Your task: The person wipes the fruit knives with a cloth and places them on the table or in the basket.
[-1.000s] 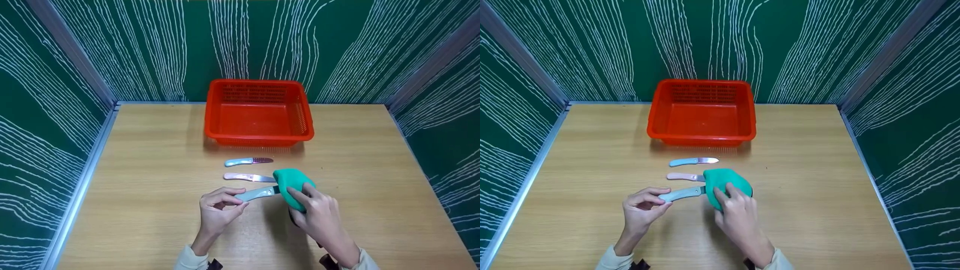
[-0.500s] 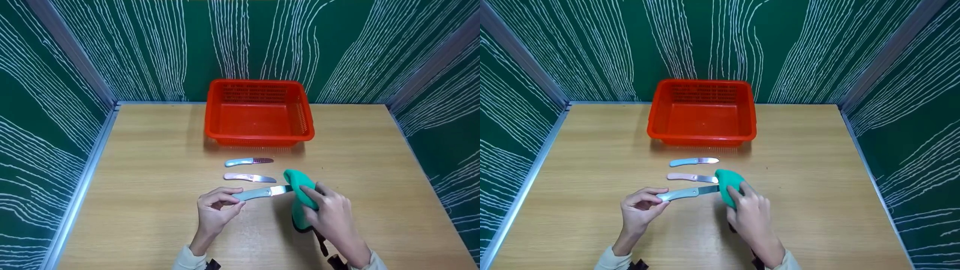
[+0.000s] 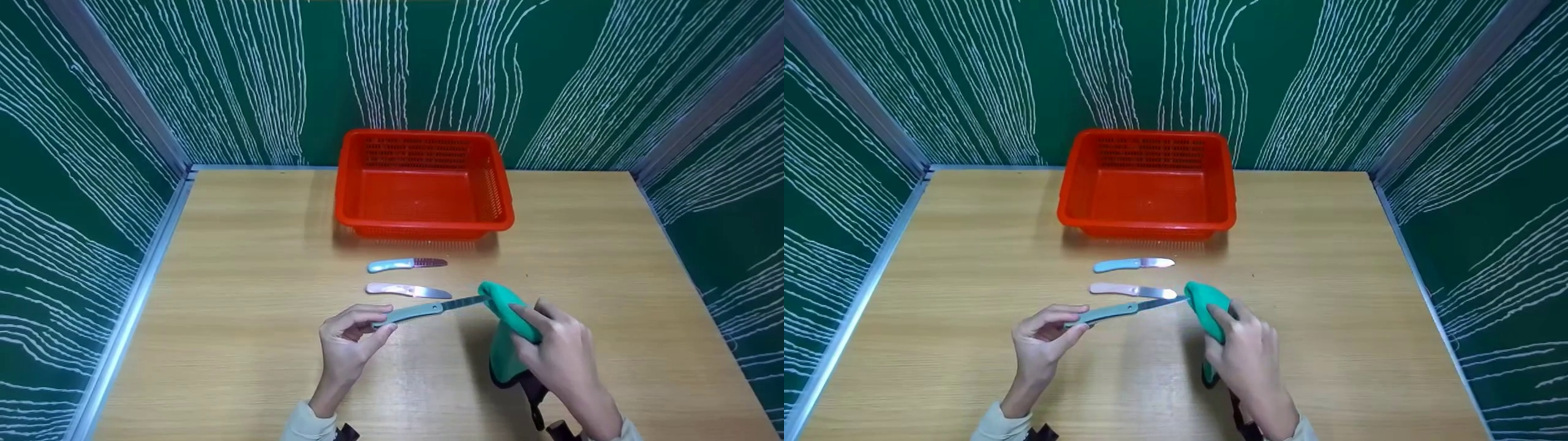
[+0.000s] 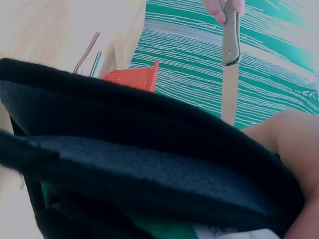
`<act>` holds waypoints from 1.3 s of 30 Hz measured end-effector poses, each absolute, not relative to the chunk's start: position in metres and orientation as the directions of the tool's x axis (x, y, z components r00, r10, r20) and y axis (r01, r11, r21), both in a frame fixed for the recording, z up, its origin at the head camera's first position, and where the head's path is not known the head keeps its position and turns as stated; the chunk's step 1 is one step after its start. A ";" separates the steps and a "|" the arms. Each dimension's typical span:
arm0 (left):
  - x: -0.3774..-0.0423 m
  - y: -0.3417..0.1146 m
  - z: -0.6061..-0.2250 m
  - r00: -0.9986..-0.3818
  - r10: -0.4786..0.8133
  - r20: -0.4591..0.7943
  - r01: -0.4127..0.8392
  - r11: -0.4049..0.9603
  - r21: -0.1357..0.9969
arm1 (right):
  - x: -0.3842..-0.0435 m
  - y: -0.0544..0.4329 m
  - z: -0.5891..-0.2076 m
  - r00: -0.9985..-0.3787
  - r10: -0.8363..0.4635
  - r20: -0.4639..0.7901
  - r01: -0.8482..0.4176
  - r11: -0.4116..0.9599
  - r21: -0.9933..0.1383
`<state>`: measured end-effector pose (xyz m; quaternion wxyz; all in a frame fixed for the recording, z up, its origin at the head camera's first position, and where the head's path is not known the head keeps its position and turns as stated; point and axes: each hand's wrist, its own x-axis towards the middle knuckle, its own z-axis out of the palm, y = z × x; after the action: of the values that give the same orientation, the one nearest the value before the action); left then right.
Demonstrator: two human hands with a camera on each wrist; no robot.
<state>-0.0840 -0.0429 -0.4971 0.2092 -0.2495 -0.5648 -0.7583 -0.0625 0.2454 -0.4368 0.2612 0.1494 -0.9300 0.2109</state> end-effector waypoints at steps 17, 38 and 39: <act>-0.082 -0.040 -0.500 -0.877 -0.111 0.467 0.479 -0.265 0.837 | -0.060 0.251 -0.429 -0.798 -0.063 0.600 -0.365 0.842 -0.397; -0.080 -0.037 -0.499 -0.963 -0.016 0.271 0.264 -0.286 0.921 | -0.054 0.231 -0.405 -0.748 0.037 0.662 -0.408 0.762 -0.503; -0.080 -0.037 -0.498 -0.964 -0.009 0.267 0.258 -0.286 0.923 | -0.053 0.229 -0.404 -0.746 0.037 0.665 -0.411 0.759 -0.505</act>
<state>-0.0802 -0.0374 -0.4980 0.0839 -0.1052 -0.5917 -0.7948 -0.0535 0.2294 -0.4042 0.3399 0.1070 -0.8741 0.3302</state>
